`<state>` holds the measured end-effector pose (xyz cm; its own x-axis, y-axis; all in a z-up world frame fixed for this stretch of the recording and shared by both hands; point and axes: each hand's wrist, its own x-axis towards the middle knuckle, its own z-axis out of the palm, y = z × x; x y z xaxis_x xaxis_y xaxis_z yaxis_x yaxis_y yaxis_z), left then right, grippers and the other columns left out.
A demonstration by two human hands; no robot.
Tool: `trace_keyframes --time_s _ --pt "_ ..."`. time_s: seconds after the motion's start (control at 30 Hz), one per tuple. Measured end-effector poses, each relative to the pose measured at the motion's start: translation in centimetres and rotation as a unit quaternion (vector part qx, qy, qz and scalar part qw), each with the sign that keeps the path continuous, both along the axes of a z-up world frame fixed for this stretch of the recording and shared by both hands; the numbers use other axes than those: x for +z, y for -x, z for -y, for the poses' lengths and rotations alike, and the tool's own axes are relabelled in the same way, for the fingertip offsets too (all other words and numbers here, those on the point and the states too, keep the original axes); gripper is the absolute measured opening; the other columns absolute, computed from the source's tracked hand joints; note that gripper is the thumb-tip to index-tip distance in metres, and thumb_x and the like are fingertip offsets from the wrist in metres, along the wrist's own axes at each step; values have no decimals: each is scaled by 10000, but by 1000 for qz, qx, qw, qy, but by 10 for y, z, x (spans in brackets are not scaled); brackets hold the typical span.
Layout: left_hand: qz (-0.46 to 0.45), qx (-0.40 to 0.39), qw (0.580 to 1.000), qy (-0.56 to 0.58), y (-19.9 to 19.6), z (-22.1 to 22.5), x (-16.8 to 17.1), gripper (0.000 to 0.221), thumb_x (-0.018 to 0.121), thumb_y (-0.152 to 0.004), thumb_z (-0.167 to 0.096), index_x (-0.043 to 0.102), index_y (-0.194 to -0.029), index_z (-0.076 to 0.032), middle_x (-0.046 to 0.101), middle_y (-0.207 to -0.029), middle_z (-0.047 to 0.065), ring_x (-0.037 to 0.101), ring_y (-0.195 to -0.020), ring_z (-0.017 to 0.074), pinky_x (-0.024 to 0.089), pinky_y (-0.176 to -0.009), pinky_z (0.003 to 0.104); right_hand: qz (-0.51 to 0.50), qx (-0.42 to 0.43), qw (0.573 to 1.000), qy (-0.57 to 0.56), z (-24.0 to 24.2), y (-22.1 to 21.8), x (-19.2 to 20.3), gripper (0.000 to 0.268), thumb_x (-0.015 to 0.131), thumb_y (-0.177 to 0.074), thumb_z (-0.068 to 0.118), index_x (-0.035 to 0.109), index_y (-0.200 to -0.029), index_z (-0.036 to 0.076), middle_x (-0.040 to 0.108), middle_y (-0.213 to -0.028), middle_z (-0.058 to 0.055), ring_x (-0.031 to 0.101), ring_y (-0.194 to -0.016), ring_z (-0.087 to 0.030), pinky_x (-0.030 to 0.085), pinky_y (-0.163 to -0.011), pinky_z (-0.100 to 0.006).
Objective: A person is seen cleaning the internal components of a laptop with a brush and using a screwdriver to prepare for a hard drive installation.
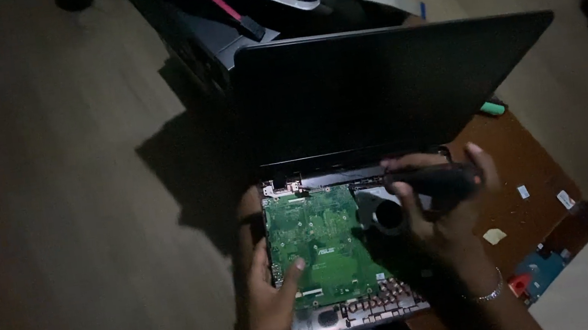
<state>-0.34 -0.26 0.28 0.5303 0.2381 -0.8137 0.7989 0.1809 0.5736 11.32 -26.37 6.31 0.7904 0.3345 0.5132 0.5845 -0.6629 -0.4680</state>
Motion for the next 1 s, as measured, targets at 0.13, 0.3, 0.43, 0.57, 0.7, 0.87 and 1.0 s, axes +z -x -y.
trace_keyframes --time_s 0.13,0.3,0.43,0.57,0.7,0.87,1.0 --pt "82 8 996 19 6 0 -17 1047 805 -920 -397 266 -1794 -190 265 -1914 53 274 -1763 275 263 -1407 532 72 -97 992 -43 18 3 -35 847 874 -1008 265 339 -1619 24 501 -1530 -285 647 -1301 -390 510 -1191 -500" --pt "100 -21 994 -43 17 5 -57 1018 833 -885 -383 367 -1764 -168 421 -1844 106 409 -1696 315 349 -1374 498 -51 -19 976 -209 8 1 -29 690 892 -942 9 421 -1437 100 731 -1176 -148 826 -1058 -277 726 -1015 -400" --pt "196 -38 980 -28 8 1 -39 725 740 -918 -326 590 -1605 -152 809 -1503 108 762 -1386 287 587 -1207 436 -17 -35 991 -131 23 15 -30 598 808 -1026 135 448 -1497 57 561 -1457 -200 688 -1285 -324 614 -1184 -510" --pt "224 -60 960 -158 4 -3 -26 926 827 -837 -297 477 -1689 -202 592 -1688 118 655 -1460 307 570 -1175 520 -55 -150 951 -263 34 52 -8 579 697 -1088 122 447 -1610 105 564 -1234 -177 612 -1121 -296 567 -1095 -452" --pt "442 -305 721 -438 -2 -12 -23 554 727 -1018 -456 647 -1503 -201 610 -1650 102 537 -1572 362 349 -1332 658 -107 -294 943 -115 54 105 18 638 887 -920 90 610 -1474 -61 690 -1450 -226 673 -1239 -298 563 -1073 -354" --pt "477 -522 594 -383 -39 8 -1 874 855 -892 -608 630 -1555 -86 480 -1762 240 403 -1650 463 273 -1292 756 -566 -193 738 311 37 85 7 982 1025 -777 330 496 -1593 467 739 -1484 86 744 -1371 -182 578 -1225 -452" --pt "480 -569 563 -359 -50 17 -26 1136 750 -931 -816 416 -1713 -62 252 -1844 315 246 -1697 516 179 -1322 740 -576 -105 757 291 13 92 -8 1106 984 -864 398 339 -1762 413 702 -1578 23 749 -1391 -244 593 -1208 -487"
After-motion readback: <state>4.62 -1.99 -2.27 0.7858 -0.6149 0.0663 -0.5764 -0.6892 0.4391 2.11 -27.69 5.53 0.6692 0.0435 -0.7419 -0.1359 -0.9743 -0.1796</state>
